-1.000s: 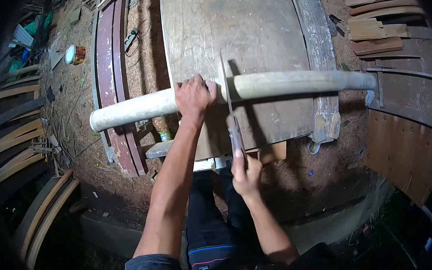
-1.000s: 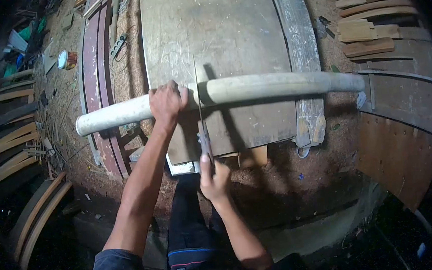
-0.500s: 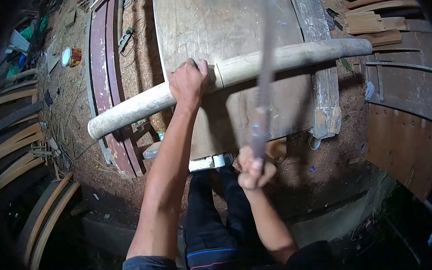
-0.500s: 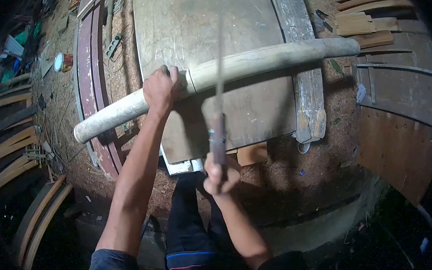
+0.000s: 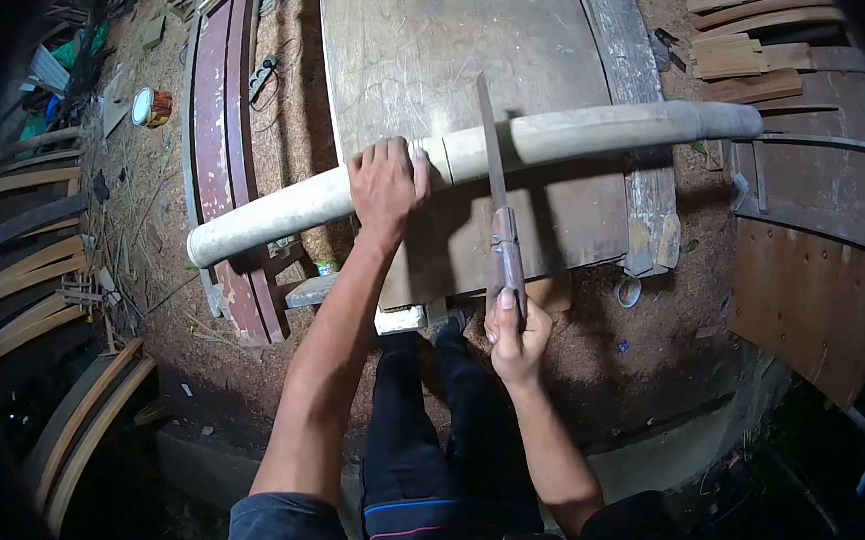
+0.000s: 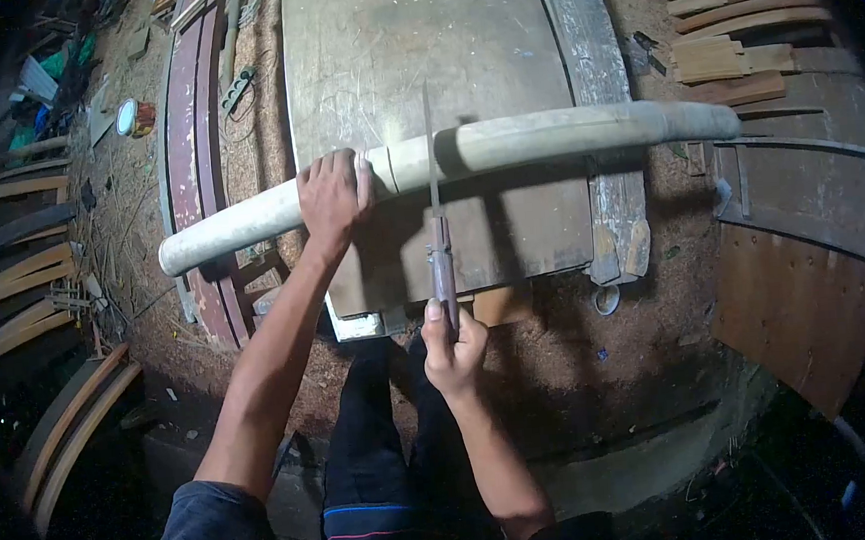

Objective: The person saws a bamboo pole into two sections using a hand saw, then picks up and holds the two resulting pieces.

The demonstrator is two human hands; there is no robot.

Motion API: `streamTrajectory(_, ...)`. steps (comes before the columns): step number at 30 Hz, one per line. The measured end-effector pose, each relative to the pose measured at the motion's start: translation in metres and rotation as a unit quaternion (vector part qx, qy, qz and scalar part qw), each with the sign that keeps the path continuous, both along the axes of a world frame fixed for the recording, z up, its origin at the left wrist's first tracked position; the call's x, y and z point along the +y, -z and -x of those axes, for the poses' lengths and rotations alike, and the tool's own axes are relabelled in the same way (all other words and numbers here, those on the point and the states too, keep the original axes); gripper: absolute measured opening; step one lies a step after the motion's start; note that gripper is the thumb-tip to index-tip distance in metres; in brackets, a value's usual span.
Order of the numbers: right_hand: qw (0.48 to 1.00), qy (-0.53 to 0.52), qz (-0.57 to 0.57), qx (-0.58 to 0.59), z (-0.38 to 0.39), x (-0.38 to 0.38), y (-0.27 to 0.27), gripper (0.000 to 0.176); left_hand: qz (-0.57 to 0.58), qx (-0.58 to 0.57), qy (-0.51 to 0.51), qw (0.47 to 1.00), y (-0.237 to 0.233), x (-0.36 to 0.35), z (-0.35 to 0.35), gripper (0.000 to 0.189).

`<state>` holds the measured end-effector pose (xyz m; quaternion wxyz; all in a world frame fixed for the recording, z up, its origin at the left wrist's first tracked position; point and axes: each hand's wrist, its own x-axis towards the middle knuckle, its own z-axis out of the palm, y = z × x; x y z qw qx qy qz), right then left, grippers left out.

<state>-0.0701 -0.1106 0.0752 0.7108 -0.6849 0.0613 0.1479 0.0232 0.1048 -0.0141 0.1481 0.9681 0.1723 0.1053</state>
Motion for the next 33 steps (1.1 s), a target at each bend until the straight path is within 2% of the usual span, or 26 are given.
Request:
streamTrajectory(2,1.000,-0.013,0.006,0.022,0.005,-0.001,0.000,0.038,-0.011,-0.088,0.016,0.996,0.001,-0.010,0.019,0.036)
streamTrajectory(3,1.000,-0.015,0.004,0.017,0.008,-0.001,0.000,0.038,0.014,-0.044,0.024,0.999,0.002,-0.015,0.031,0.047)
streamTrajectory(6,0.999,-0.024,0.007,0.020,0.018,-0.004,0.005,0.037,0.003,-0.066,0.041,0.997,0.005,-0.033,0.062,0.055)
streamTrajectory(7,0.999,-0.025,0.012,0.024,0.020,-0.005,0.002,0.037,0.027,-0.054,0.048,0.997,0.007,-0.039,0.073,0.060)
streamTrajectory(12,0.999,-0.024,0.033,0.016,0.034,-0.010,0.005,0.041,-0.014,-0.022,0.099,0.995,0.014,-0.038,0.096,0.070)
streamTrajectory(17,0.997,-0.031,0.076,-0.007,0.046,-0.013,0.003,0.042,-0.008,0.036,0.140,0.989,-0.016,-0.021,0.073,0.080)
streamTrajectory(20,0.999,-0.011,0.038,0.008,0.058,-0.012,0.005,0.038,0.014,0.202,0.145,0.968,-0.028,-0.011,0.053,0.089)
streamTrajectory(21,0.998,-0.017,0.060,0.002,0.059,-0.012,0.002,0.037,0.011,0.205,0.157,0.966,-0.026,-0.007,0.048,0.092)
streamTrajectory(29,0.998,0.002,0.033,-0.049,0.071,-0.017,0.010,0.043,0.005,0.217,0.183,0.959,-0.013,-0.003,0.041,0.086)
streamTrajectory(32,0.991,-0.030,0.121,-0.040,0.035,0.004,0.008,0.043,-0.003,0.233,0.179,0.956,-0.016,-0.003,0.041,0.084)
streamTrajectory(33,0.986,-0.010,0.160,-0.043,0.030,0.015,0.006,0.044,-0.008,0.233,0.177,0.956,-0.016,-0.005,0.040,0.083)
